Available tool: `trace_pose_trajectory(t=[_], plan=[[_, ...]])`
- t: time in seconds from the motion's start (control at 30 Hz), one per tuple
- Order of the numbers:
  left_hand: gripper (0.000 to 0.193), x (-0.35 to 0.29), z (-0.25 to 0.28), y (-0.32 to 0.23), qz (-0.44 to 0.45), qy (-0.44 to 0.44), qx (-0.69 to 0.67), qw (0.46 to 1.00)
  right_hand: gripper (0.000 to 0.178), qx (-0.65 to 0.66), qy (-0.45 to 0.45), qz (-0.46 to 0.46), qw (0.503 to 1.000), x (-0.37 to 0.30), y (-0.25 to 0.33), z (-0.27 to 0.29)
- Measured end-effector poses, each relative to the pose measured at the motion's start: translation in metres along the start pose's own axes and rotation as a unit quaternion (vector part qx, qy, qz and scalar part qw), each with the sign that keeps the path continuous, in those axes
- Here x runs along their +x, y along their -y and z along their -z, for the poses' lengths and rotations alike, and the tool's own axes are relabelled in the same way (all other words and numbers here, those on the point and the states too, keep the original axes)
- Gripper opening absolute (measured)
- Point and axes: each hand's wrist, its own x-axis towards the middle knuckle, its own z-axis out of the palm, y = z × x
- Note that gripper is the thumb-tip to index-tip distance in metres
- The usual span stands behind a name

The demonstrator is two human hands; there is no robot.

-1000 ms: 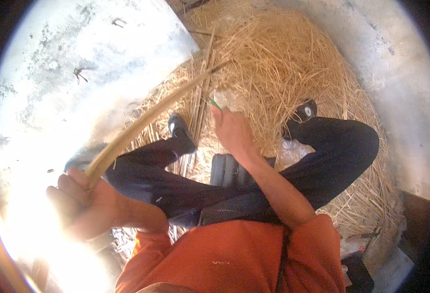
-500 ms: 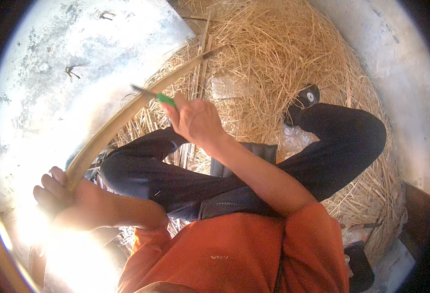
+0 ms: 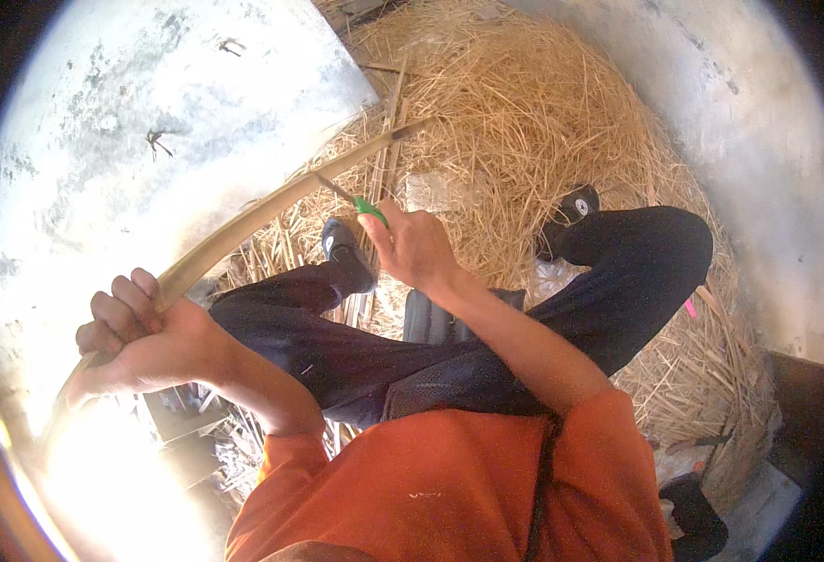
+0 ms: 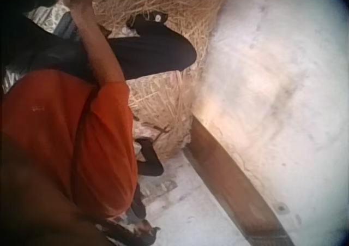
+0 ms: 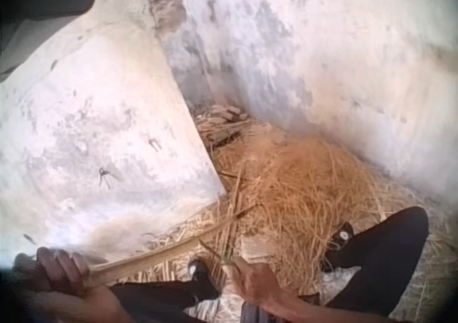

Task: The person scrapes the surface of a bamboo pole using a small knife while sitting on a low stool in a straw-covered workshop area.

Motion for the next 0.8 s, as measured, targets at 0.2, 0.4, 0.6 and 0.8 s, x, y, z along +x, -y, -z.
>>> trace_pose_trajectory(t=[0.2,0.4,0.6,0.8], plan=[[0.065,-0.01,-0.005,0.0,0.006,0.019,-0.018,1.0,0.039,-0.031,0.029,-0.049,0.998,0.033,0.029,-0.009],[0.064,-0.006,0.008,-0.001,-0.01,0.038,-0.03,0.999,0.046,-0.146,0.004,0.01,0.989,0.035,-0.004,-0.025],[0.064,-0.003,-0.008,0.01,-0.013,0.019,0.039,0.999,0.032,-0.215,0.01,-0.113,0.97,-0.025,-0.17,0.008],[0.062,0.008,-0.002,0.01,-0.032,0.05,0.013,0.998,0.042,-0.123,-0.041,-0.231,0.964,0.021,-0.094,0.051]])
